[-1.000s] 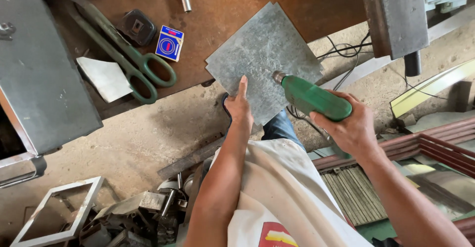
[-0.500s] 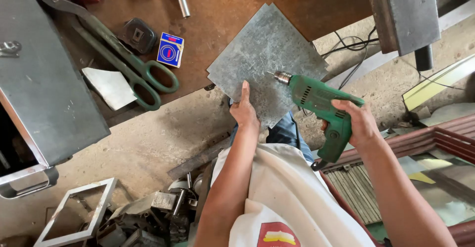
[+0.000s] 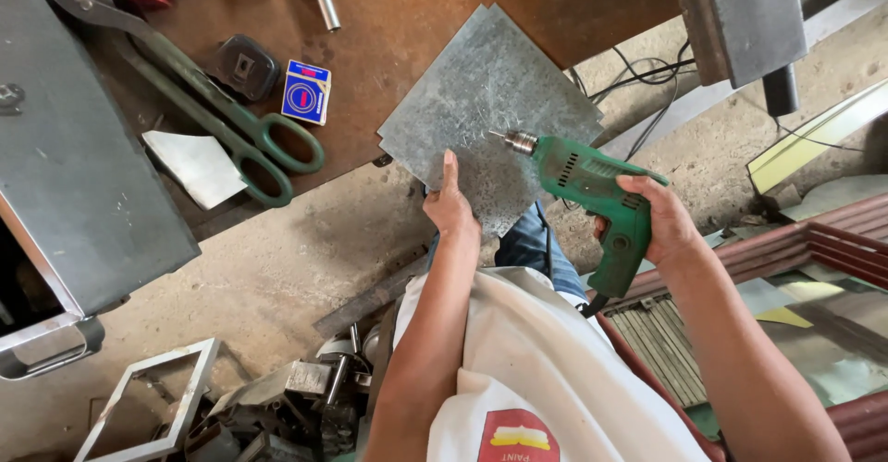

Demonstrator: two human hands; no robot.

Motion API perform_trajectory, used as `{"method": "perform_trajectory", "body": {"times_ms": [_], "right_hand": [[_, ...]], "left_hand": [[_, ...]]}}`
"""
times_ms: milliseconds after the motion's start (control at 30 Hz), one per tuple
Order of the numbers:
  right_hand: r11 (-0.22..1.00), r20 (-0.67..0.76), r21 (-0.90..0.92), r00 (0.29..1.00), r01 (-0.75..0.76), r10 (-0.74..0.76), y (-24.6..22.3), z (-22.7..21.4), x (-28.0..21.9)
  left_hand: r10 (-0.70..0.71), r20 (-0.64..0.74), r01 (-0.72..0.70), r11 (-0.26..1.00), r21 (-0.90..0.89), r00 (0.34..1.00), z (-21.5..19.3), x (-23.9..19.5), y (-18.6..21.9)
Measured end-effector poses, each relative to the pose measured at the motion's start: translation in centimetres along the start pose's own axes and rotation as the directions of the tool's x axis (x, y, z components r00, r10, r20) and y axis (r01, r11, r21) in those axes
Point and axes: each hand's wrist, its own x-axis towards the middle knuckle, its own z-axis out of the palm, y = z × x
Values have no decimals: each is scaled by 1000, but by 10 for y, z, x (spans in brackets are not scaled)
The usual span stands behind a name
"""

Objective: Drilling holes and cutting metal plates using an electric drill and tin snips on a workbench.

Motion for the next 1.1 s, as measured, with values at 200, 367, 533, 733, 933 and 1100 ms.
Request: {"method": "perform_trajectory", "body": {"times_ms": [200, 367, 533, 733, 933, 1100], "right_hand": [[1000, 6, 7, 1000, -6, 6, -2, -2, -3], [1000, 18, -11, 1000, 23, -23, -5, -1, -17], [991, -12, -95, 995, 96, -97, -10, -2, -40], [983, -64, -93, 985, 156, -162, -32, -19, -78], [907, 42, -26, 907, 420, -418, -83, 3, -67], [885, 204, 141, 861, 444, -465, -120, 40, 27]], "left_hand": [[8, -13, -8, 1000, 13, 1000, 4, 0, 2], [29, 17, -30, 999, 16, 999, -1, 8, -11], [64, 69, -63, 998, -11, 996, 6, -1, -6], [84, 113, -76, 994, -74, 990, 8, -3, 16], [249, 116, -264, 956, 131, 961, -11, -20, 88], [572, 106, -569, 742, 354, 813, -9, -43, 184]]}}
